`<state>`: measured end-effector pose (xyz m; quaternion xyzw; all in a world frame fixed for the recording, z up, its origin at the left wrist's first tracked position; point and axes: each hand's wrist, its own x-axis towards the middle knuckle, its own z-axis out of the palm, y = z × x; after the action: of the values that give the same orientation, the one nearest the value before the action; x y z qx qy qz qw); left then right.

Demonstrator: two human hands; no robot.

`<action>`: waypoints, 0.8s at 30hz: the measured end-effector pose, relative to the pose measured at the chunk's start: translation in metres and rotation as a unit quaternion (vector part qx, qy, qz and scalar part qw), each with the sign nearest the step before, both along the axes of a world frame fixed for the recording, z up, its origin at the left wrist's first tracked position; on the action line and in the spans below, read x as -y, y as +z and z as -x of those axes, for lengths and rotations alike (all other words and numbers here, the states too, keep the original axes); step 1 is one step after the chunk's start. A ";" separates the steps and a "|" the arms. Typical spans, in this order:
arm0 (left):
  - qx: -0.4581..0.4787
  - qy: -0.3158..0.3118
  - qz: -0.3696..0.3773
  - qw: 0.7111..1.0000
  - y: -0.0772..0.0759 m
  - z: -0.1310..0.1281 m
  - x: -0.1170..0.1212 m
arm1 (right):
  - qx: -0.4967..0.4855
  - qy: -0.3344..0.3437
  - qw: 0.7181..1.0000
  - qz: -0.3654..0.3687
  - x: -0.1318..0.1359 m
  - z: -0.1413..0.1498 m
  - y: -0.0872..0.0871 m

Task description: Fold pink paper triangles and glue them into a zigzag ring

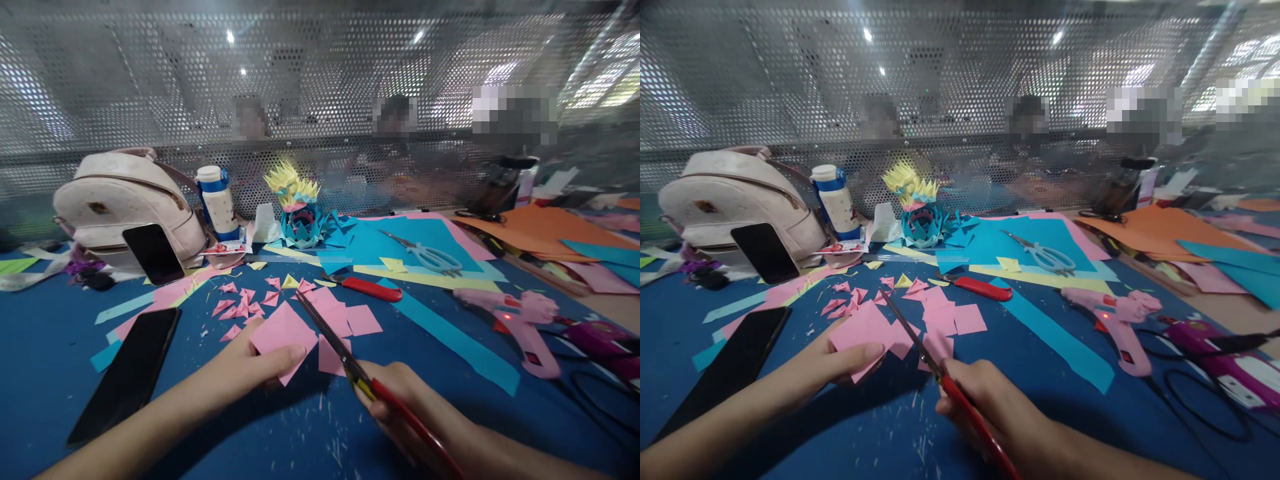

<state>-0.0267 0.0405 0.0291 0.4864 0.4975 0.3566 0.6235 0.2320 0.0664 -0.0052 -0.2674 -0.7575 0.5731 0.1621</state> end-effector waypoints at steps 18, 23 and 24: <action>-0.023 -0.014 -0.088 0.996 0.007 -0.002 -0.013 | -0.049 -0.071 0.996 0.009 0.000 0.005 0.001; -0.063 0.059 -0.199 0.976 0.014 0.001 -0.013 | -0.037 -0.080 0.996 0.021 0.003 0.007 0.007; -0.069 0.074 -0.223 0.970 0.015 0.002 -0.012 | -0.040 -0.079 0.996 0.025 0.003 0.007 0.006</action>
<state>-0.0286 0.0530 0.0443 0.5985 0.4820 0.4689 0.4355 0.2250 0.0632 0.0009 -0.3076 -0.7123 0.5874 0.2300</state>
